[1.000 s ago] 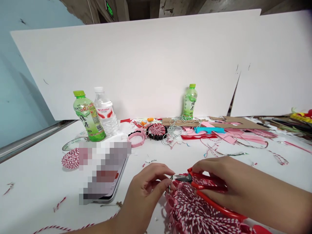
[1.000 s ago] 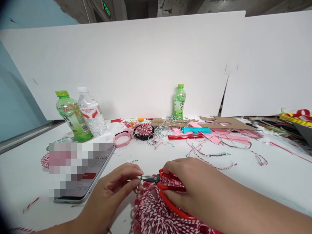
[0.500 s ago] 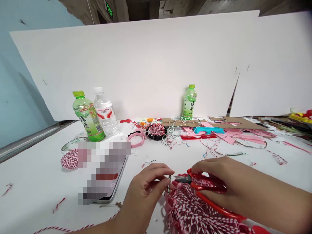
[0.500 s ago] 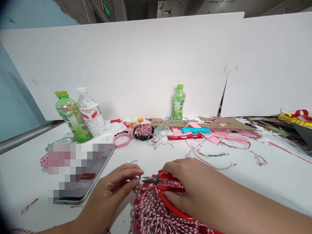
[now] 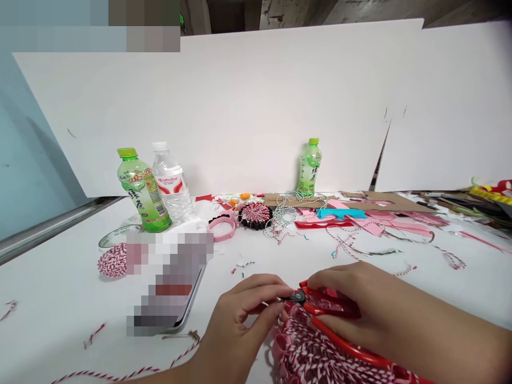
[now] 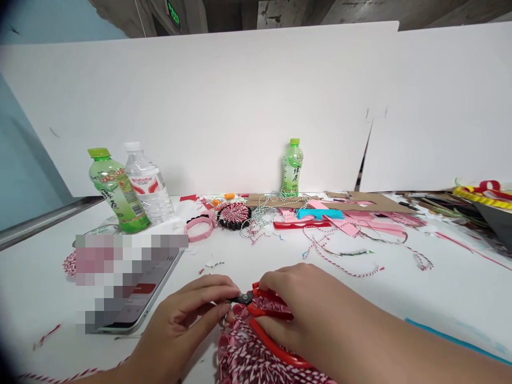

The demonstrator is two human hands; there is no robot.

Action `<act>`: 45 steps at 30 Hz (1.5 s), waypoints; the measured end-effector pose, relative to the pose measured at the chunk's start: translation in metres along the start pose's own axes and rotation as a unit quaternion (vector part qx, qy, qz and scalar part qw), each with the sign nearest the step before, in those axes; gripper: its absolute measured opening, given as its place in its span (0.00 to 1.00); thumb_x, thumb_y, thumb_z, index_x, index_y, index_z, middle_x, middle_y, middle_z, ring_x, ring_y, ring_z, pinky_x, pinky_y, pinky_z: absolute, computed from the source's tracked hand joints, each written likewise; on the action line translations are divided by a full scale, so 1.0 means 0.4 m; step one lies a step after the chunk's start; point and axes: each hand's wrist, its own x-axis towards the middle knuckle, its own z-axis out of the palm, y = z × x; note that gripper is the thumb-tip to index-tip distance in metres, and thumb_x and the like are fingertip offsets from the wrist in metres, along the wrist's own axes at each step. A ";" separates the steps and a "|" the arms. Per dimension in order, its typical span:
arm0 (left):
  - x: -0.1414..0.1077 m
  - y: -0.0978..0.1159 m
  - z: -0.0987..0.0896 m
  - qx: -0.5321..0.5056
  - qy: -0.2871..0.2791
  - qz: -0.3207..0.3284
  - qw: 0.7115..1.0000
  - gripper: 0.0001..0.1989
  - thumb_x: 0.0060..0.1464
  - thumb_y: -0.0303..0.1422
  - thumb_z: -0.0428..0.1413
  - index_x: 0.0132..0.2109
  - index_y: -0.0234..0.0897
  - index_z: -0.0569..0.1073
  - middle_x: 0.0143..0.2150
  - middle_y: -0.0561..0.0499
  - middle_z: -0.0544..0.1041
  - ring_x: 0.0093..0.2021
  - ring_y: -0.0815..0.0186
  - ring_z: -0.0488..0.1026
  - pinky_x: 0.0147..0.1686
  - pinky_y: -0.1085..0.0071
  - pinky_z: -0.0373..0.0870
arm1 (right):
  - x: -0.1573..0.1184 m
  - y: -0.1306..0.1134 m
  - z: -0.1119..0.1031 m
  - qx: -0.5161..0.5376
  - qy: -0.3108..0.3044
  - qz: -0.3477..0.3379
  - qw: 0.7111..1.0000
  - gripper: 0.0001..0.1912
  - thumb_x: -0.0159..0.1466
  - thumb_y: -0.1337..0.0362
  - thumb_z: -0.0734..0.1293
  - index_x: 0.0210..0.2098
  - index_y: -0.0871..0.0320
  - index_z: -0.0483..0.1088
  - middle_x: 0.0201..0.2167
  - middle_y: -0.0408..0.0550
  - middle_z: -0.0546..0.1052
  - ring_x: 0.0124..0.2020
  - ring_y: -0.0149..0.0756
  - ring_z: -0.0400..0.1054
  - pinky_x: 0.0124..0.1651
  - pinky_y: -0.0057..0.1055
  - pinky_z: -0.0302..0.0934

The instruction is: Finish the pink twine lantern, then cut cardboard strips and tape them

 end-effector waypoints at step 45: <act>0.008 -0.010 0.003 -0.039 0.060 -0.077 0.994 0.14 0.55 0.33 0.55 0.48 0.50 0.76 0.57 0.50 0.69 0.37 0.67 0.75 0.41 0.67 0.74 | 0.063 0.091 -0.010 0.165 -0.065 0.040 0.983 0.11 0.51 0.65 0.70 0.30 0.54 0.63 0.23 0.38 0.70 0.24 0.30 0.60 0.23 0.24 0.50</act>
